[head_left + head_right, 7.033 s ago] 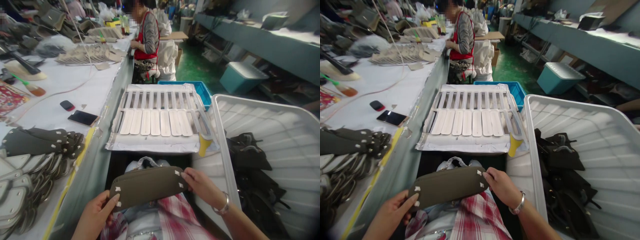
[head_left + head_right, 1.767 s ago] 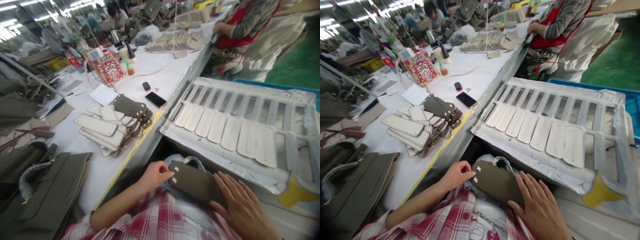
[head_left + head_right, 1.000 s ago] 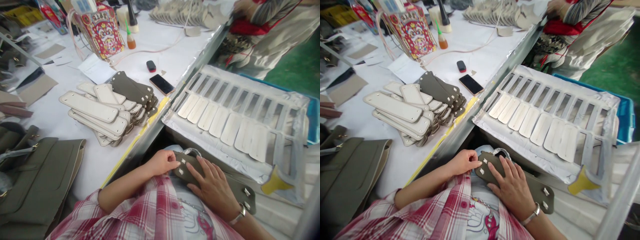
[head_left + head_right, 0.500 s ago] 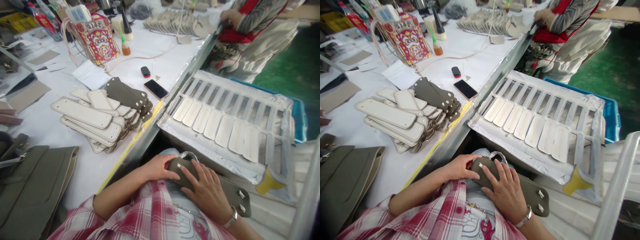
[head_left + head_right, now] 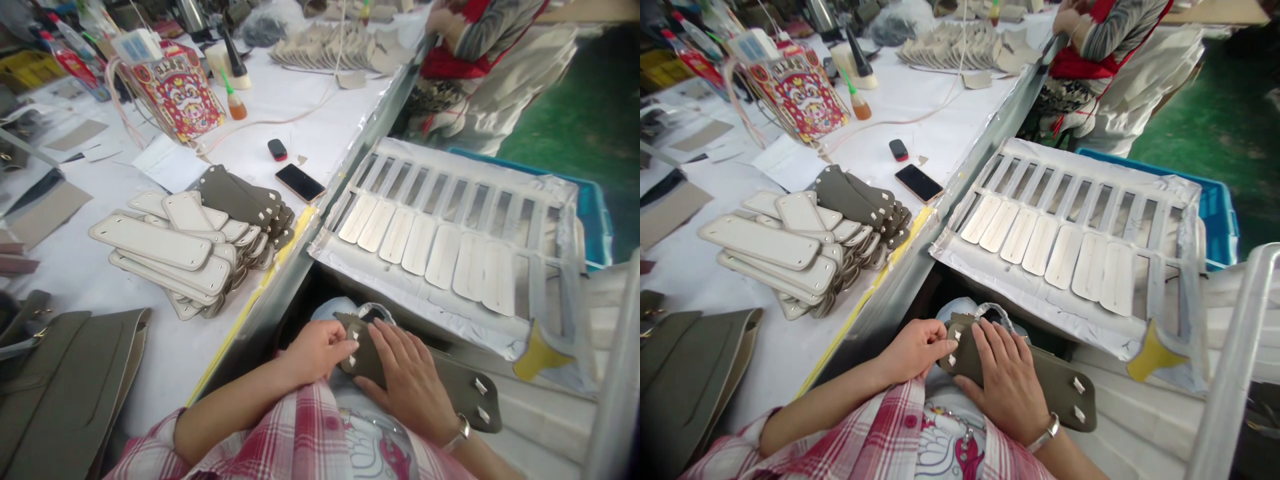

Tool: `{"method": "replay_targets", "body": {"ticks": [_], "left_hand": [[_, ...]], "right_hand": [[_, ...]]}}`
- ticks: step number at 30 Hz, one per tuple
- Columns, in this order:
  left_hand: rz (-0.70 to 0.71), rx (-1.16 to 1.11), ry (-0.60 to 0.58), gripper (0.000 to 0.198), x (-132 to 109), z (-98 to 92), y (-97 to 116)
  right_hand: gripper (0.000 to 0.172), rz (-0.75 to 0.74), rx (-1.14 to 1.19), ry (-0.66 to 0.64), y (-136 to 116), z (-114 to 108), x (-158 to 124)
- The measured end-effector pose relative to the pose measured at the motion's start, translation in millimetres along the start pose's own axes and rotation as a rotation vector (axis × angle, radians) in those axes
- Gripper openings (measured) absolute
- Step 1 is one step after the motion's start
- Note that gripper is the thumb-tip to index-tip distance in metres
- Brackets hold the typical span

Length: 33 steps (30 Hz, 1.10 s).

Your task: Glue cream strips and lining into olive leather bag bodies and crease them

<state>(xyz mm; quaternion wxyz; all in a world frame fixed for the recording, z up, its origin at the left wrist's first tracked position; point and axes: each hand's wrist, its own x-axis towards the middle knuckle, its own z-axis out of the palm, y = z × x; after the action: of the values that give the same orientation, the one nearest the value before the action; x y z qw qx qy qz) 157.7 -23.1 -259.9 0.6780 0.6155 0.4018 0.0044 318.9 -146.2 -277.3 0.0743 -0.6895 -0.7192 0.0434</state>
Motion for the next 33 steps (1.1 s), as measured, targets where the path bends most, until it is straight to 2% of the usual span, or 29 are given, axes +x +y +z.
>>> {"method": "replay_targets", "body": {"ticks": [3,7,9,14,22,28,33], "left_hand": [[0.071,-0.016,0.005,0.029,-2.0,4.8,12.4],[0.067,-0.046,-0.025,0.026,-3.8,6.2,21.0],[0.063,0.011,-0.018,0.025,-2.2,3.0,18.7],[0.114,0.246,0.160,0.026,3.4,-7.6,0.6],[0.064,0.313,0.194,0.029,3.1,-8.1,-5.7],[0.042,0.333,0.100,0.029,6.8,-15.2,-4.7],[0.014,0.275,0.041,0.027,9.8,-17.9,-8.5]], "right_hand": [[0.075,0.031,0.049,0.012,2.7,0.1,0.0],[0.074,0.052,0.098,0.020,6.2,-0.1,-0.8],[0.074,0.058,0.103,0.014,7.0,-0.5,-0.6],[0.075,0.068,0.123,0.003,6.6,-2.4,0.8],[0.067,0.087,0.171,-0.008,1.6,-4.2,9.0],[0.073,-0.028,0.133,-0.043,1.9,0.2,11.3],[0.074,-0.047,0.120,-0.055,2.7,1.3,10.1]]}}
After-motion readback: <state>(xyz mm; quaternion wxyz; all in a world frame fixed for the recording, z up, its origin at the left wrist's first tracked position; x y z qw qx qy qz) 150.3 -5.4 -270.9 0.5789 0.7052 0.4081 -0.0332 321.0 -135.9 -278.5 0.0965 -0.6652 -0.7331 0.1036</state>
